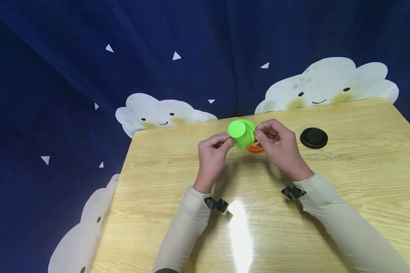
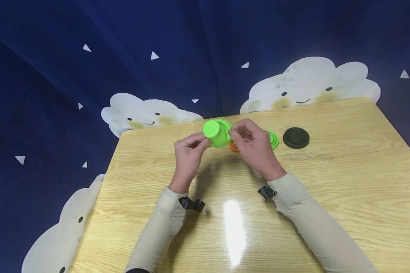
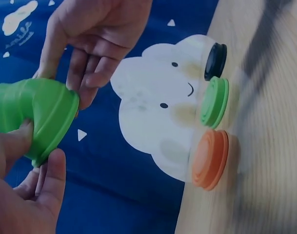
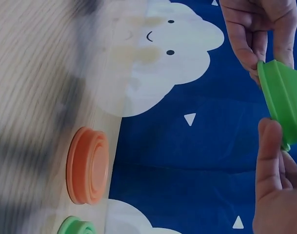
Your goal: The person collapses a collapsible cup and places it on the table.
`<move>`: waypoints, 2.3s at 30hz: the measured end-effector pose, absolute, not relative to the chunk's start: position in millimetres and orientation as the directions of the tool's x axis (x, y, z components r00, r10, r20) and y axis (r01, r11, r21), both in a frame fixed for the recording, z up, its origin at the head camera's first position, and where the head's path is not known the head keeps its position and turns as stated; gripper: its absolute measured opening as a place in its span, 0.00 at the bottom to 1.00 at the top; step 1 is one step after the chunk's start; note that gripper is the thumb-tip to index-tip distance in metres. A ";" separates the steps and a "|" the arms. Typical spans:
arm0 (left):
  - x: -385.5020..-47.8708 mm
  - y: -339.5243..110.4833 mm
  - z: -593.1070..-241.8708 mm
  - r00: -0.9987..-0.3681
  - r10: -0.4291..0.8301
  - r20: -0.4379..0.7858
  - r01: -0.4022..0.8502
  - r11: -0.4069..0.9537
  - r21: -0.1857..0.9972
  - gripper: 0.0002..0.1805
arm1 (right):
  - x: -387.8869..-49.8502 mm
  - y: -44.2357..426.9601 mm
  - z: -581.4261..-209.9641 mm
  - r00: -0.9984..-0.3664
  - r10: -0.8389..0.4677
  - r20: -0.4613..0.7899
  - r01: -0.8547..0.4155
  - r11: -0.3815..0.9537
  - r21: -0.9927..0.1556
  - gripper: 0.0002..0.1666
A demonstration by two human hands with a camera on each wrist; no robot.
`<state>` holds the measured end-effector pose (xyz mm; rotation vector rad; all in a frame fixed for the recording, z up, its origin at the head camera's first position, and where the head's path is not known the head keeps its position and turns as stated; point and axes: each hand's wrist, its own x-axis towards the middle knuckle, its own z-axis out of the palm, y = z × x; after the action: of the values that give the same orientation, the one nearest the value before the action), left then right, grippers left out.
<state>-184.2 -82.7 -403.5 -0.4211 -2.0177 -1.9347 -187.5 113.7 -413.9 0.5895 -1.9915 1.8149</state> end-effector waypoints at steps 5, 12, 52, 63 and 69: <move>-190.8 -79.2 -412.6 -0.910 -0.078 0.407 0.407 0.023 0.913 0.06 | -181.3 113.2 -408.8 -0.836 -0.103 0.539 -0.540 -0.015 -0.841 0.11; -188.3 -68.8 -412.3 -0.900 -0.169 0.402 0.407 0.006 0.914 0.08 | -170.0 103.2 -390.8 -0.821 -0.087 0.565 -0.568 0.026 -0.822 0.14; -177.5 -60.4 -411.1 -0.764 -0.068 0.642 0.635 0.096 0.766 0.07 | -184.7 105.1 -402.8 -0.854 0.129 0.504 -0.471 0.219 -0.854 0.10; -178.7 -61.9 -413.8 -0.862 -0.127 0.490 0.501 -0.078 0.862 0.08 | -183.3 109.8 -399.6 -0.870 0.106 0.482 -0.455 0.206 -0.866 0.07; -183.3 -63.6 -416.0 -0.903 -0.141 0.405 0.427 -0.208 0.880 0.15 | -182.6 111.5 -400.2 -0.889 0.062 0.454 -0.445 0.111 -0.888 0.06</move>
<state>-183.3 -63.6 -416.0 -0.3353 -1.6960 -2.1642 -182.6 111.5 -400.2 0.3739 -2.0179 1.8319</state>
